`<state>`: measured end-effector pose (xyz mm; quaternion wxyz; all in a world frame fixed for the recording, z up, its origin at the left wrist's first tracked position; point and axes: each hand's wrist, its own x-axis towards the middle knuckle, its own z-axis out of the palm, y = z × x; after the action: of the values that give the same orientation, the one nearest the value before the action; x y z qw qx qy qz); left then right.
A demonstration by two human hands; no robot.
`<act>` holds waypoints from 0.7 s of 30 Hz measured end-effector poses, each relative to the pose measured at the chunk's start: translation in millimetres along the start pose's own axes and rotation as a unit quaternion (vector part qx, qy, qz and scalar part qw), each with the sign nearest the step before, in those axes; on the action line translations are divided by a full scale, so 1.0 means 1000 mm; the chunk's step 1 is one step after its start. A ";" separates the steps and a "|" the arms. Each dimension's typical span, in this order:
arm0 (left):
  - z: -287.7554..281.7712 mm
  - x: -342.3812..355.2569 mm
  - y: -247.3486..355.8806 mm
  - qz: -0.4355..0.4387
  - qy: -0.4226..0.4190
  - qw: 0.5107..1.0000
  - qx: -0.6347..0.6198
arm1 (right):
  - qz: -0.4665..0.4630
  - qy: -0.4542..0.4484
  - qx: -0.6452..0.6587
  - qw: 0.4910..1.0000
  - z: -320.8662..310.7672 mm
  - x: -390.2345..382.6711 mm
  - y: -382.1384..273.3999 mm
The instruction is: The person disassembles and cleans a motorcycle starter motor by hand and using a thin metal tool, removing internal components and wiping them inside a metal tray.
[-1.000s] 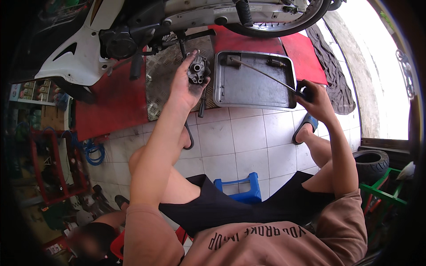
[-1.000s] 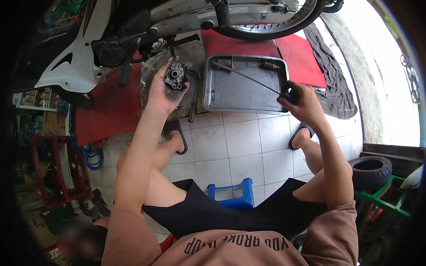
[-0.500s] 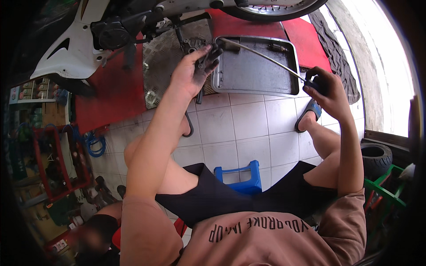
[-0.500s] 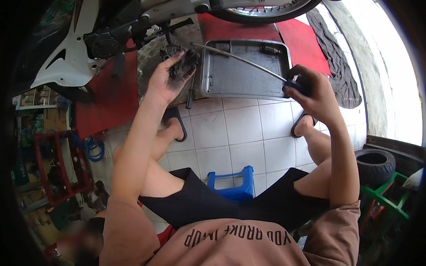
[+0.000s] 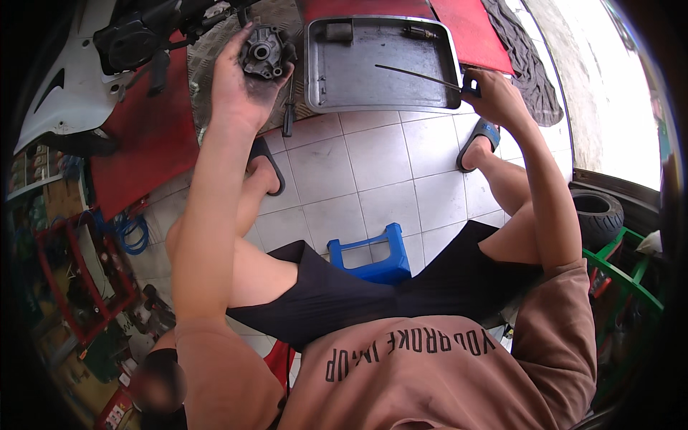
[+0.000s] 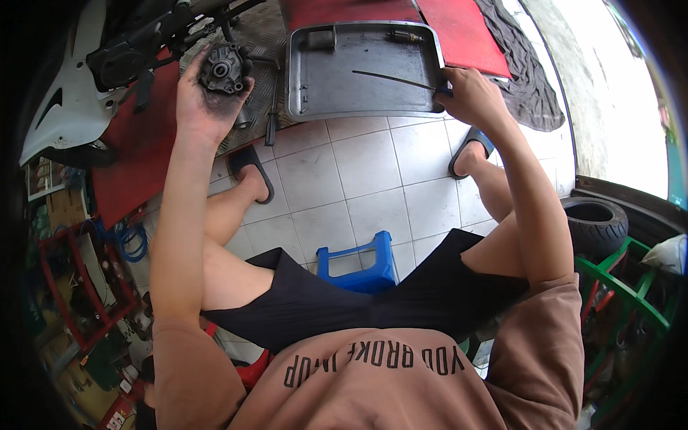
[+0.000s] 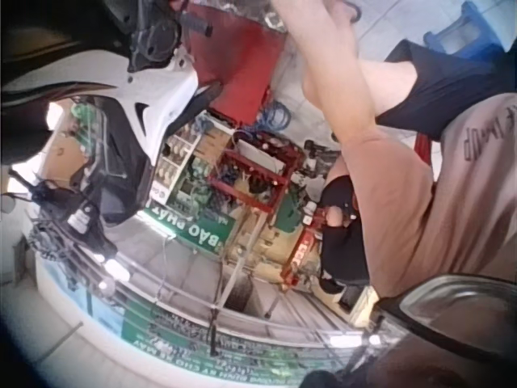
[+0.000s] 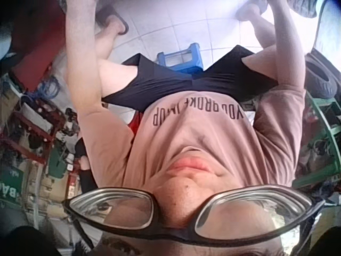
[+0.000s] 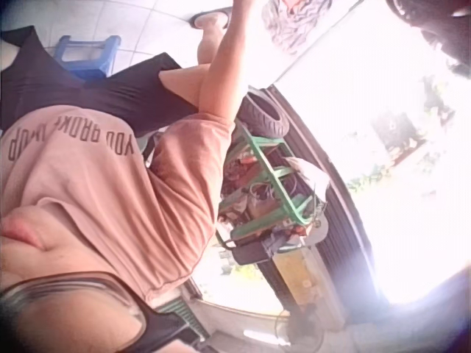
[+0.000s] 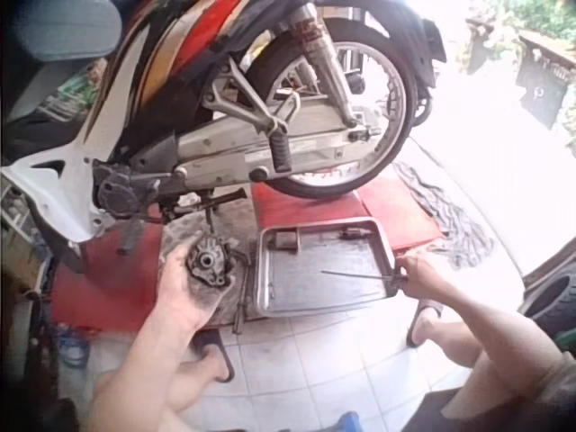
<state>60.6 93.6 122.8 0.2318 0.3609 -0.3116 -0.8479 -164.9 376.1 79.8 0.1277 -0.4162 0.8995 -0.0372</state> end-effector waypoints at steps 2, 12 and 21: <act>0.000 0.003 0.000 -0.015 0.007 1.000 -0.008 | 0.040 -0.012 -0.029 0.999 0.016 0.014 0.014; 0.000 0.002 0.006 -0.032 -0.029 0.999 -0.021 | 0.047 0.007 0.057 0.997 0.081 0.078 0.024; 0.002 0.002 0.011 -0.027 -0.039 0.999 -0.024 | 0.078 -0.003 0.044 0.996 0.087 0.087 -0.004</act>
<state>59.8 85.1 130.9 0.2048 0.3304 -0.2901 -0.8745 -193.6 311.1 -20.9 0.1512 -0.3389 0.9263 -0.0652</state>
